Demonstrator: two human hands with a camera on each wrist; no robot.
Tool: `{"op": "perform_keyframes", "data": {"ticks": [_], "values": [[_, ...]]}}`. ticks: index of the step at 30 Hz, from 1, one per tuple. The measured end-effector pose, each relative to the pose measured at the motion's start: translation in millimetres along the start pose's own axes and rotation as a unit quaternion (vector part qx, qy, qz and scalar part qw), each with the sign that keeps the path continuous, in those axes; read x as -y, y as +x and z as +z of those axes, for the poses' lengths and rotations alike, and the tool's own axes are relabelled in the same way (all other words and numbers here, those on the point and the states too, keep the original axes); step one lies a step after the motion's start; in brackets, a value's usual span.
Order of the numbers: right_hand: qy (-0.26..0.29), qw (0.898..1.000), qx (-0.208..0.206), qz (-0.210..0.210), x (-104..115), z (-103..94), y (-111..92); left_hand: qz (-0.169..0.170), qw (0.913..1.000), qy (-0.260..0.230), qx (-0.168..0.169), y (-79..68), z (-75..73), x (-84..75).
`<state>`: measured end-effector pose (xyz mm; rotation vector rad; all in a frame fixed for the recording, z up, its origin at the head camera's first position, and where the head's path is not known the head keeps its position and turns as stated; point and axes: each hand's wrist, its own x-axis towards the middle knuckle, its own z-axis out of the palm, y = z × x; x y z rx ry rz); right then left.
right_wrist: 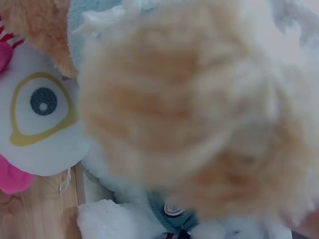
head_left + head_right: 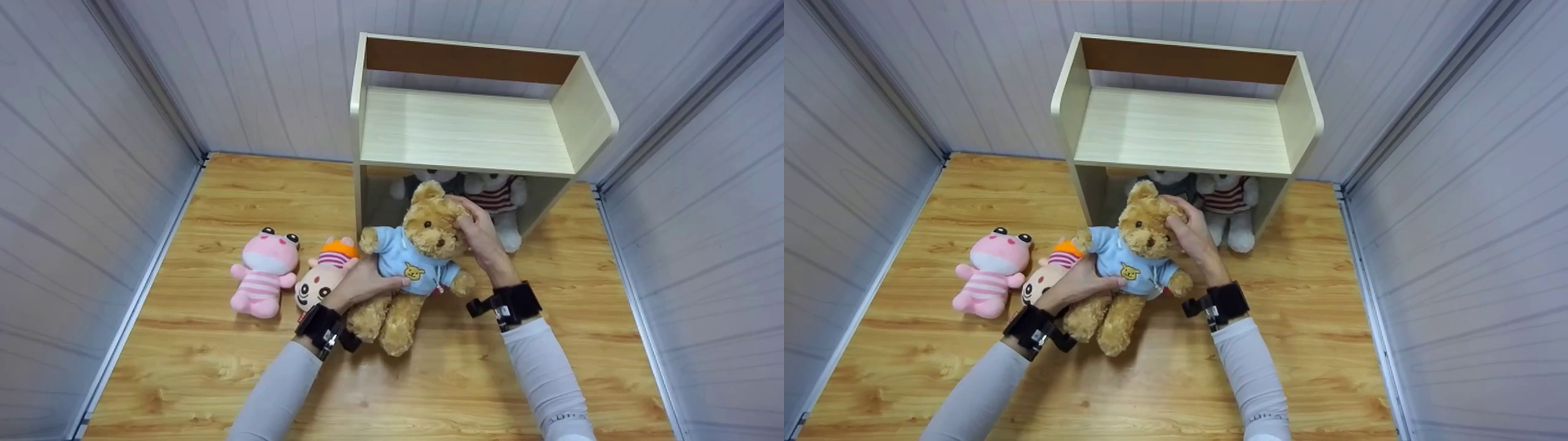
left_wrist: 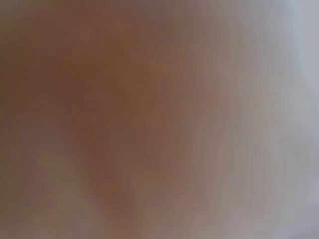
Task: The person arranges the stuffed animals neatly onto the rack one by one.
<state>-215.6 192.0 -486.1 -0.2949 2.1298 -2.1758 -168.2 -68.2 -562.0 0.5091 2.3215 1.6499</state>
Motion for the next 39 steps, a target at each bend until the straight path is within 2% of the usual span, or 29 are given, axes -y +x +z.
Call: {"op": "perform_keyframes", "data": {"ticks": [4, 8, 13, 15, 17, 19, 22, 23, 25, 28, 33, 36, 39], "values": [[0.02, 1.0, 0.021, -0.003, 1.1, 0.8, 4.0, -0.004, 0.9988, -0.026, -0.04, 2.4, 4.4, 4.2], [0.018, 0.999, 0.03, -0.006, 2.2, 0.2, 4.6, -0.016, 0.9955, -0.065, -0.066, 2.7, 7.0, 7.4], [-0.004, 1.0, 0.013, -0.022, 0.6, -2.9, 0.8, -0.034, 0.993, -0.067, -0.091, 0.6, 9.7, 12.2], [0.006, 0.999, -0.012, -0.036, -2.9, -4.3, -3.0, -0.041, 0.992, -0.063, -0.102, 0.1, 10.6, 14.3], [0.028, 0.996, -0.058, -0.064, -9.2, -4.7, -8.3, -0.053, 0.9901, -0.063, -0.113, 0.4, 11.5, 15.9], [0.051, 0.987, -0.119, -0.098, -17.9, -4.2, -15.8, -0.064, 0.9877, -0.065, -0.127, 0.8, 12.2, 16.9], [0.059, 0.967, -0.206, -0.136, -34.3, -2.1, -31.0, -0.082, 0.9834, -0.065, -0.148, 1.8, 12.5, 17.3], [0.057, 0.963, -0.224, -0.138, -39.6, -1.0, -36.2, -0.085, 0.9822, -0.063, -0.155, 2.1, 12.5, 17.3], [0.037, 0.962, -0.24, -0.125, -49.8, 1.8, -46.3, -0.092, 0.9796, -0.06, -0.168, 2.7, 12.2, 17.1], [-0.001, 0.971, -0.222, -0.082, -62.0, 8.4, -56.5, -0.099, 0.9763, -0.058, -0.183, 3.3, 12.9, 16.9], [-0.063, 0.988, -0.142, 0.007, -74.9, 22.9, -61.1, -0.099, 0.9716, -0.079, -0.2, 5.0, 16.1, 17.5], [-0.101, 0.989, -0.092, 0.057, -77.9, 30.9, -58.5, -0.093, 0.9702, -0.08, -0.209, 7.0, 18.7, 17.5], [-0.12, 0.988, -0.055, 0.078, -77.0, 37.5, -53.7, -0.09, 0.97, -0.069, -0.215, 9.2, 21.2, 16.3]]}}
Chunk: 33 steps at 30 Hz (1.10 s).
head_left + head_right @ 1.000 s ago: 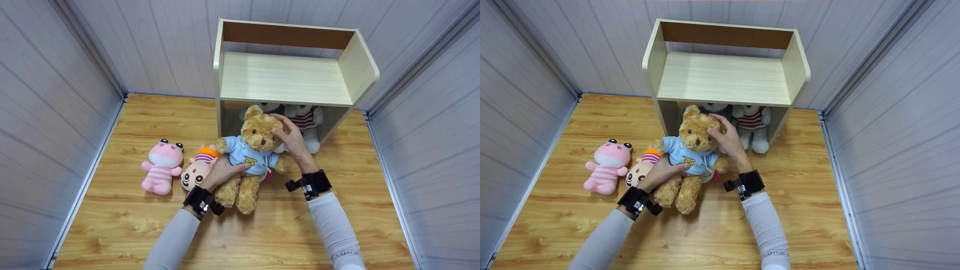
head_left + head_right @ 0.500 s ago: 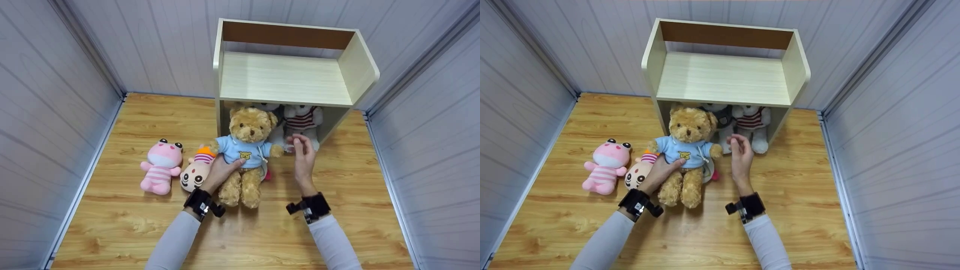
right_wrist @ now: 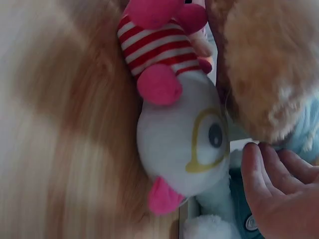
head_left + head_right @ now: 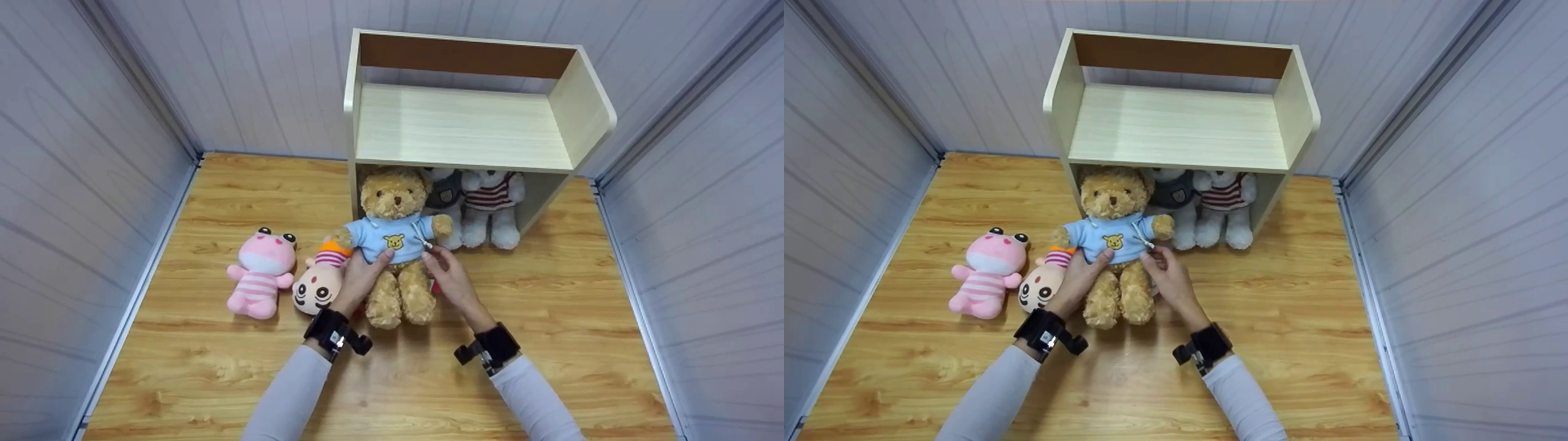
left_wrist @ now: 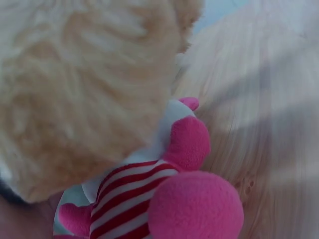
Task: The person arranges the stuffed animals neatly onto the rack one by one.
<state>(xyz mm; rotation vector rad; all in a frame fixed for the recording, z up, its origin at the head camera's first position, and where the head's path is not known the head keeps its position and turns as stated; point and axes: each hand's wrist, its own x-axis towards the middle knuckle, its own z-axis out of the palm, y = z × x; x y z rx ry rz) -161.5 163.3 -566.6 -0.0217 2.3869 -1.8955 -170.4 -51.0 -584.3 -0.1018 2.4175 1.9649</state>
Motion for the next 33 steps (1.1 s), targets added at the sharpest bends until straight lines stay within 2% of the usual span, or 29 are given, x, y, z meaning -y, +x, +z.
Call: {"op": "perform_keyframes", "data": {"ticks": [5, 9, 16, 21, 24, 27, 33], "values": [[-0.003, 1.0, 0.017, -0.002, 5.7, 8.2, 8.3, -0.001, 0.9999, 0.013, -0.007, 1.2, 0.7, -3.7], [-0.007, 1.0, 0.024, 0.004, 7.8, 12.7, 11.4, 0.002, 1.0, 0.002, 0.003, 2.9, 0.8, -7.8], [0.007, 1.0, 0.004, 0.014, 6.5, 21.3, 15.9, 0.028, 0.9996, -0.007, 0.006, 3.7, -0.5, -10.2], [0.027, 1.0, -0.014, -0.003, 4.8, 21.2, 26.5, 0.033, 0.9971, -0.056, 0.039, 0.0, -4.9, -11.6], [0.017, 0.999, -0.028, 0.014, 4.5, 18.7, 33.5, 0.019, 0.9957, -0.07, 0.058, -3.3, -8.4, -12.1], [0.023, 0.999, -0.032, 0.035, 6.8, 17.0, 42.4, 0.01, 0.9957, -0.073, 0.055, -6.8, -11.6, -8.8], [0.084, 0.994, -0.035, 0.057, 16.4, 18.2, 66.4, 0.009, 0.9975, -0.059, 0.037, -12.9, -15.0, 7.5]]}}
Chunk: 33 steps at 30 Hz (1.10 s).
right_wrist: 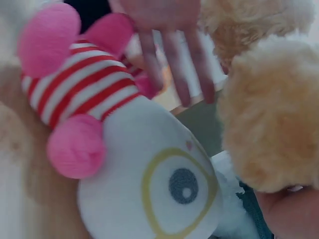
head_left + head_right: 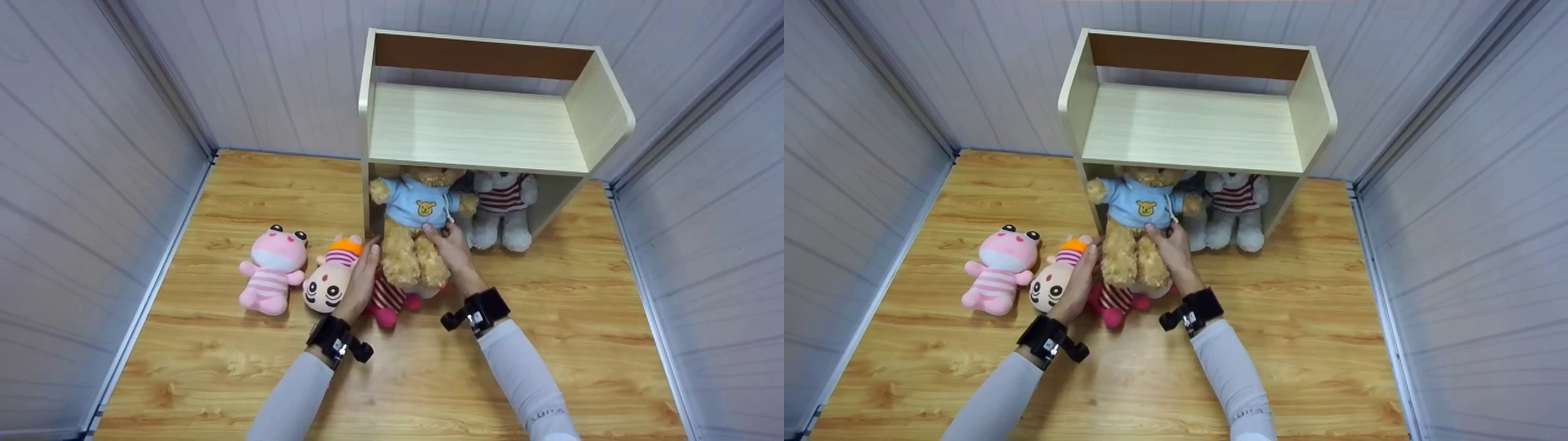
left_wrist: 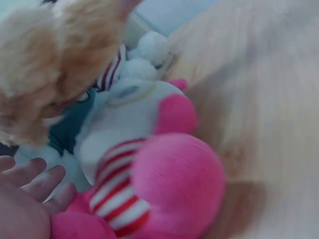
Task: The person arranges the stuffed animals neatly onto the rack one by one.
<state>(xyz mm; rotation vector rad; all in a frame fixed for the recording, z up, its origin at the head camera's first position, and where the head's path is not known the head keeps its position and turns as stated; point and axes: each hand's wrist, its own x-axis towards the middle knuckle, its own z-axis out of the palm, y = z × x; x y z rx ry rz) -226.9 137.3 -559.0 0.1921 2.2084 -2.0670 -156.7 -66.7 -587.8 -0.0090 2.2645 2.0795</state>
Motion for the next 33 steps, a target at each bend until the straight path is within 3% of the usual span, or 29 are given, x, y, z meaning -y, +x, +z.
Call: {"op": "perform_keyframes", "data": {"ticks": [3, 8, 11, 13, 18, 22, 25, 28, 33], "values": [[0.016, 1.0, -0.001, 0.015, 1.6, 5.1, 14.4, -0.001, 0.9998, 0.018, 0.004, -1.5, -2.0, 9.3], [0.059, 0.998, -0.005, 0.026, -0.2, 15.8, 36.4, -0.035, 0.9981, 0.049, 0.014, -6.4, -4.3, 26.2], [0.071, 0.997, -0.002, 0.027, -0.5, 24.3, 45.8, -0.022, 0.9954, 0.089, 0.026, -8.1, -5.1, 37.7], [0.063, 0.998, 0.0, 0.025, -0.8, 29.4, 50.8, 0.005, 0.992, 0.12, 0.039, -8.8, -4.9, 43.8], [0.056, 0.998, -0.008, 0.03, -3.1, 37.7, 61.1, 0.07, 0.9736, 0.206, 0.068, -12.2, -1.3, 48.1], [0.063, 0.997, -0.019, 0.03, -2.6, 41.9, 68.1, 0.106, 0.9531, 0.269, 0.088, -14.5, 4.8, 43.3], [0.03, 0.999, -0.029, 0.023, -3.1, 44.7, 73.8, 0.122, 0.9371, 0.31, 0.104, -16.1, 8.8, 39.0], [-0.036, 0.999, -0.038, 0.012, -5.1, 46.7, 79.1, 0.131, 0.923, 0.343, 0.115, -17.2, 12.3, 36.0], [-0.156, 0.986, -0.056, -0.037, -8.7, 47.6, 84.1, 0.136, 0.9131, 0.367, 0.115, -18.0, 16.3, 34.5]]}}
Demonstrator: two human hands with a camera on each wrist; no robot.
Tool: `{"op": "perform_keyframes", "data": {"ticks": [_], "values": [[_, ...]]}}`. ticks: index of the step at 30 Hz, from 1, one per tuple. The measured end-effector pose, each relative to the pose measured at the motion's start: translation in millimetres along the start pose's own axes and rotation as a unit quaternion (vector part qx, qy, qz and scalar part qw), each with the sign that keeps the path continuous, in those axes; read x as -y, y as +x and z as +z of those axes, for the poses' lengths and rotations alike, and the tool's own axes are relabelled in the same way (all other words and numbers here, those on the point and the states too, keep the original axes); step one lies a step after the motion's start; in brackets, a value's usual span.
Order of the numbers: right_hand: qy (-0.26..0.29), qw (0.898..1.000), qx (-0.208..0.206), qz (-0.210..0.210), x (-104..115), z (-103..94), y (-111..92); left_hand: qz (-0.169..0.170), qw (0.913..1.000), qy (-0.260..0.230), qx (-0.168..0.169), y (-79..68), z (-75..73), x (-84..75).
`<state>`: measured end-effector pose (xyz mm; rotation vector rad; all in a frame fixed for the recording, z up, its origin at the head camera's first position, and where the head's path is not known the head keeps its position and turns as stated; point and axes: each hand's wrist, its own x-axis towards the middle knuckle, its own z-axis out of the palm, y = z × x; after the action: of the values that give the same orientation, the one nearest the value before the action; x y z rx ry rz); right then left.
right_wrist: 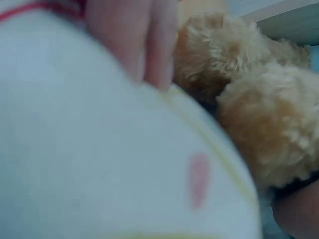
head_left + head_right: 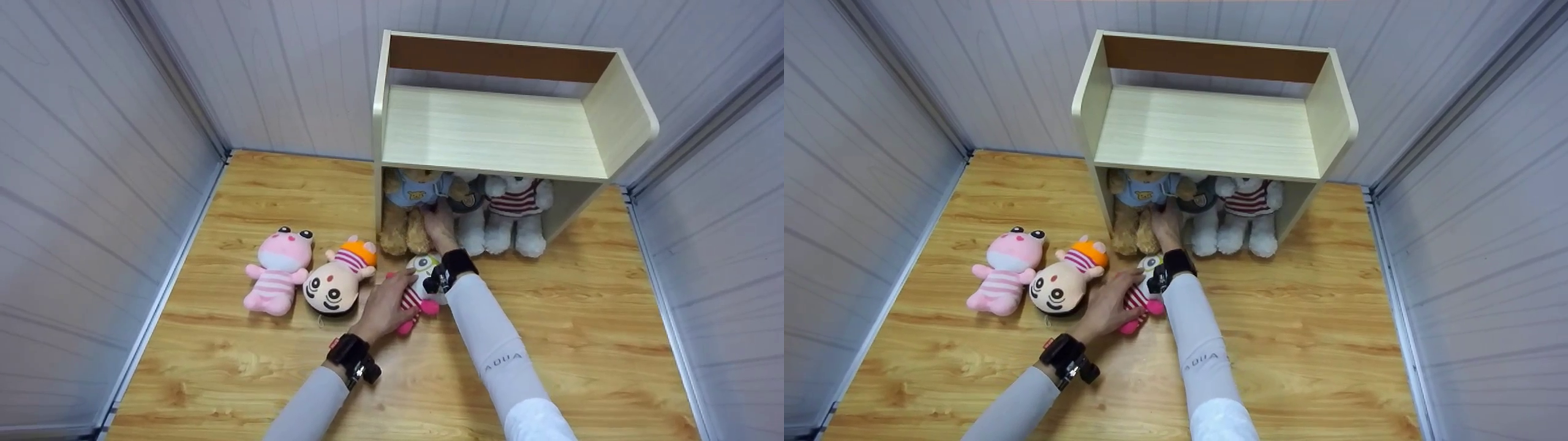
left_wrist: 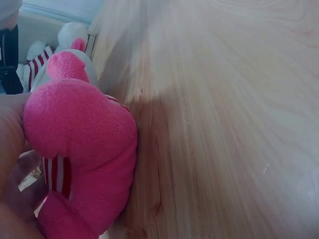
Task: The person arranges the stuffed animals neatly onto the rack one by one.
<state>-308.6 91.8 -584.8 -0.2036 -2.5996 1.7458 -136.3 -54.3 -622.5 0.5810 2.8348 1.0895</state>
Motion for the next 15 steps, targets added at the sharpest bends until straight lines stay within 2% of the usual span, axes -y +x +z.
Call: {"op": "perform_keyframes", "data": {"ticks": [6, 10, 12, 15], "values": [[-0.13, 0.99, -0.032, -0.045, -1.9, -3.0, -1.2, 0.013, 0.9999, 0.008, -0.006, -0.3, 2.4, -4.5], [-0.174, 0.984, 0.0, -0.044, 2.7, -8.3, -1.6, 0.02, 0.9996, 0.003, -0.02, 2.4, -1.0, -7.5], [-0.18, 0.982, 0.031, -0.037, 4.5, -10.4, -2.0, 0.024, 0.9987, -0.007, -0.043, 4.7, -4.1, -9.7], [-0.191, 0.979, 0.063, -0.029, 4.4, -11.5, -3.1, 0.041, 0.9939, -0.011, -0.102, 11.1, -9.6, -14.5]]}}
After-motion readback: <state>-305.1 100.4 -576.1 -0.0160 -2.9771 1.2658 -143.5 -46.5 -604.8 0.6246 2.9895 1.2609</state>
